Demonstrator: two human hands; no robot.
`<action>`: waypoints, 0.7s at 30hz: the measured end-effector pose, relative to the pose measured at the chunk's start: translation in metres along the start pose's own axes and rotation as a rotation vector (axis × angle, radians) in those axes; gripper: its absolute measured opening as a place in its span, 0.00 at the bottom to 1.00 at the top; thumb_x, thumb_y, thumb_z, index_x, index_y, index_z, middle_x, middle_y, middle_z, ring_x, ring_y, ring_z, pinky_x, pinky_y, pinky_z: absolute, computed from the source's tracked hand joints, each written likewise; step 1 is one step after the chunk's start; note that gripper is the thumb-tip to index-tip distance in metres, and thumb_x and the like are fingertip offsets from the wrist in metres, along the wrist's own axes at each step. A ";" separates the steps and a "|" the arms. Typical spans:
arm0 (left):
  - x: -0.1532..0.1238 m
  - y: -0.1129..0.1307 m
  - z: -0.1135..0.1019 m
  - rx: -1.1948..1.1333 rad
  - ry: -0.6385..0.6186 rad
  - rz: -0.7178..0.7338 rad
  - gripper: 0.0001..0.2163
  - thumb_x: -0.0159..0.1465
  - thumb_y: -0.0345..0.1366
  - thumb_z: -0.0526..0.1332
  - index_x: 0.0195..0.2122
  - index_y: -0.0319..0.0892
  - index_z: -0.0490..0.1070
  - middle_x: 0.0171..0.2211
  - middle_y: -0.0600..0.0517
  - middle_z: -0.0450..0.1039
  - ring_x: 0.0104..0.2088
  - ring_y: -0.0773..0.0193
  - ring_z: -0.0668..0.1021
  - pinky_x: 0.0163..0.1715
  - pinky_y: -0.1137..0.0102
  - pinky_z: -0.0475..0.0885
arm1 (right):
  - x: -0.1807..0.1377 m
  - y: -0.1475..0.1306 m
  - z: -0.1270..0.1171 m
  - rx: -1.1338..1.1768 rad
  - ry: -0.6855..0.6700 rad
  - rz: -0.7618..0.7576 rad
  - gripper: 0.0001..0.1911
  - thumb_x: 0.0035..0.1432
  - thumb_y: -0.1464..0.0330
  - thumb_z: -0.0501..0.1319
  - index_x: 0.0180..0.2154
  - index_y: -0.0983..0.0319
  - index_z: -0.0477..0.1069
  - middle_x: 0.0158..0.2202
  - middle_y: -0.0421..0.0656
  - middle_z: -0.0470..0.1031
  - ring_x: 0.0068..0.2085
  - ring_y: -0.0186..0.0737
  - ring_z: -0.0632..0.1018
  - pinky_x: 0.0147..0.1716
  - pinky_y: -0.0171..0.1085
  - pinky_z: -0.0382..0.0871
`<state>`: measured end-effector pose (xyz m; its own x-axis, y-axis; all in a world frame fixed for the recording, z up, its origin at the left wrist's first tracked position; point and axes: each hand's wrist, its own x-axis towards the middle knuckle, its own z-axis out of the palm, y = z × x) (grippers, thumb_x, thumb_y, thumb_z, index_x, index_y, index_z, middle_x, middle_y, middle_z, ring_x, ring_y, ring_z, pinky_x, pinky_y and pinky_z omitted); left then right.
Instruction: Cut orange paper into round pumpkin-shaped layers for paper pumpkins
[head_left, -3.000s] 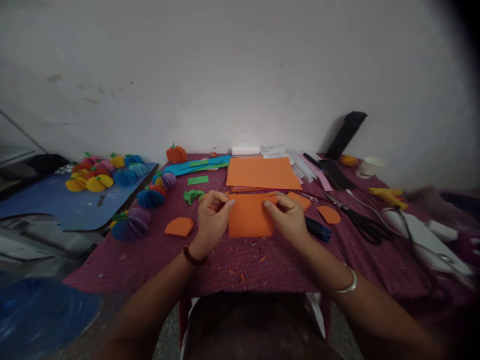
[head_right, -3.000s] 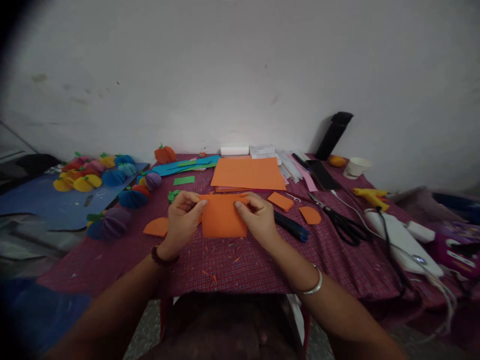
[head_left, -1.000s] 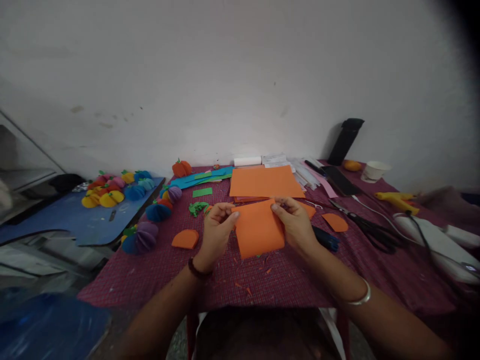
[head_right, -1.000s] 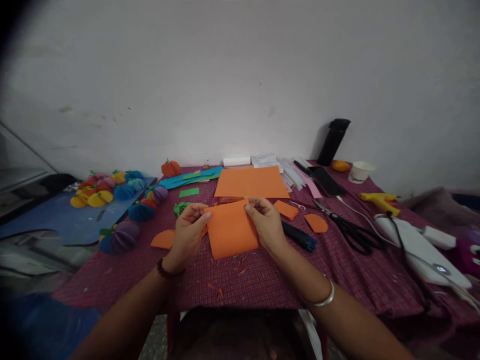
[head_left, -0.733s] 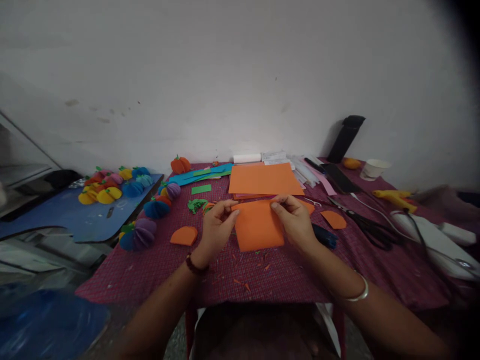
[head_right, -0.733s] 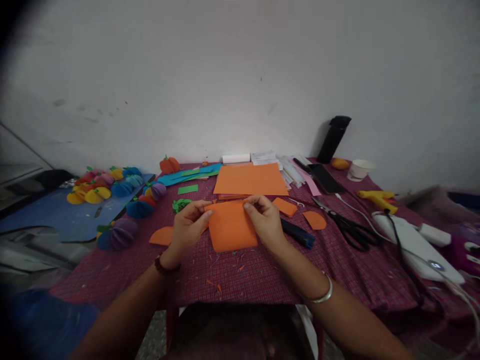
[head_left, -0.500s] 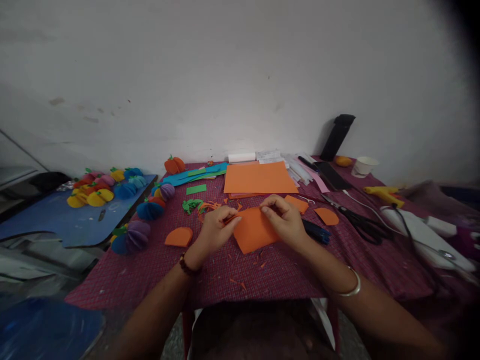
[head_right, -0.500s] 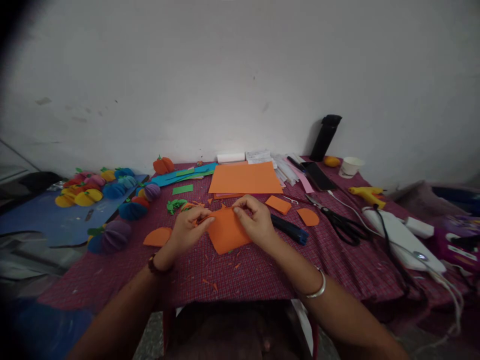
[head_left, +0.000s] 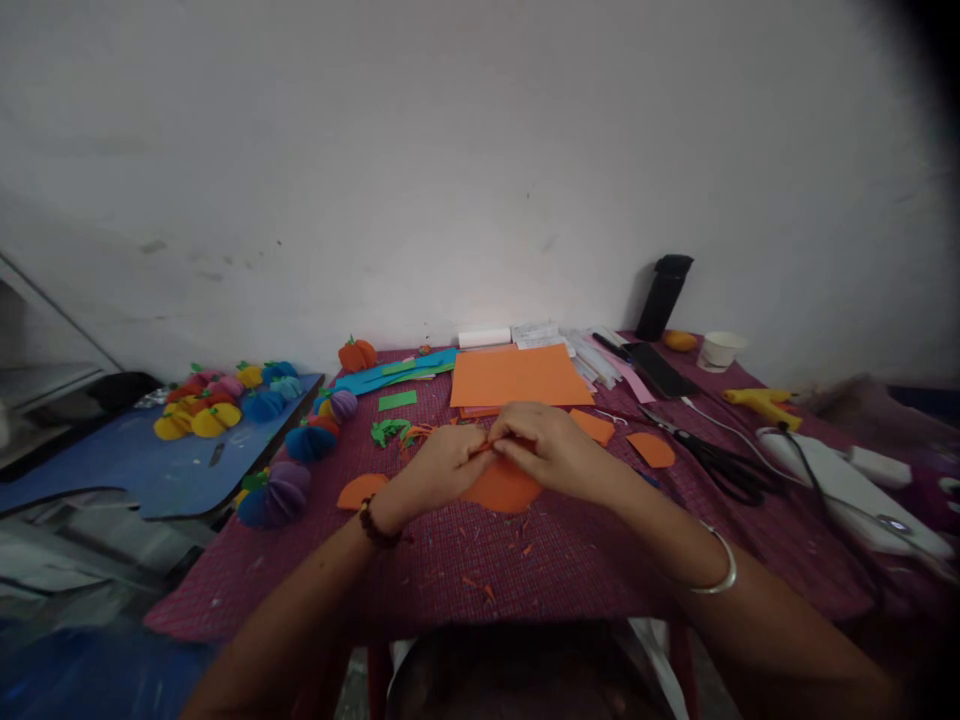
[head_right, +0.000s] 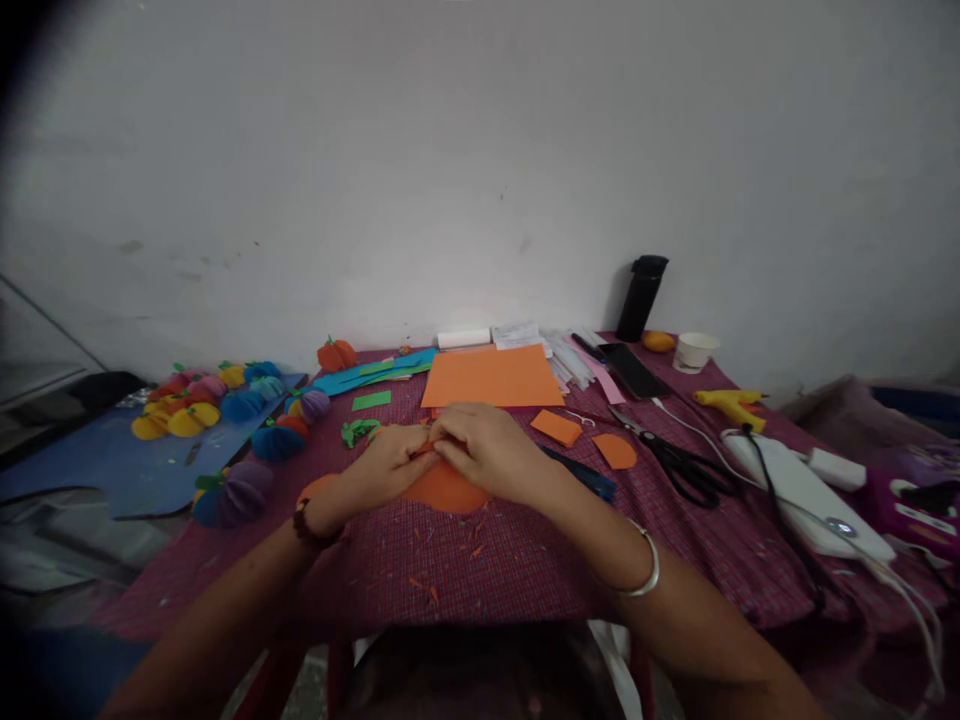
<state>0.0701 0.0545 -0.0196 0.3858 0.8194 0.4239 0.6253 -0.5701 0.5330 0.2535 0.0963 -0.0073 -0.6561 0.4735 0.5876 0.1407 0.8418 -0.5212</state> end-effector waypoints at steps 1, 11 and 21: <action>-0.001 -0.003 0.000 -0.021 0.011 -0.007 0.13 0.63 0.36 0.55 0.21 0.41 0.65 0.20 0.54 0.65 0.22 0.67 0.65 0.23 0.71 0.55 | 0.000 0.003 -0.001 -0.013 -0.041 0.008 0.07 0.53 0.73 0.61 0.34 0.56 0.75 0.32 0.40 0.76 0.33 0.38 0.73 0.33 0.37 0.62; -0.020 -0.048 -0.015 -0.182 0.391 -0.211 0.14 0.60 0.42 0.61 0.20 0.41 0.68 0.20 0.54 0.64 0.23 0.67 0.65 0.22 0.74 0.58 | -0.008 0.061 -0.010 0.263 0.098 0.269 0.04 0.46 0.73 0.64 0.23 0.59 0.75 0.18 0.35 0.69 0.20 0.31 0.66 0.20 0.32 0.52; -0.014 -0.056 0.027 -0.621 0.832 -0.448 0.14 0.59 0.45 0.62 0.37 0.38 0.74 0.32 0.49 0.77 0.30 0.63 0.77 0.30 0.71 0.72 | -0.013 0.045 0.057 1.290 0.039 0.380 0.35 0.47 0.52 0.68 0.55 0.55 0.64 0.54 0.49 0.70 0.51 0.46 0.74 0.48 0.45 0.69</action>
<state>0.0476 0.0764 -0.0752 -0.5052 0.7951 0.3354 0.0587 -0.3561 0.9326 0.2261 0.1127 -0.0735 -0.7084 0.6463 0.2835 -0.4995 -0.1753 -0.8484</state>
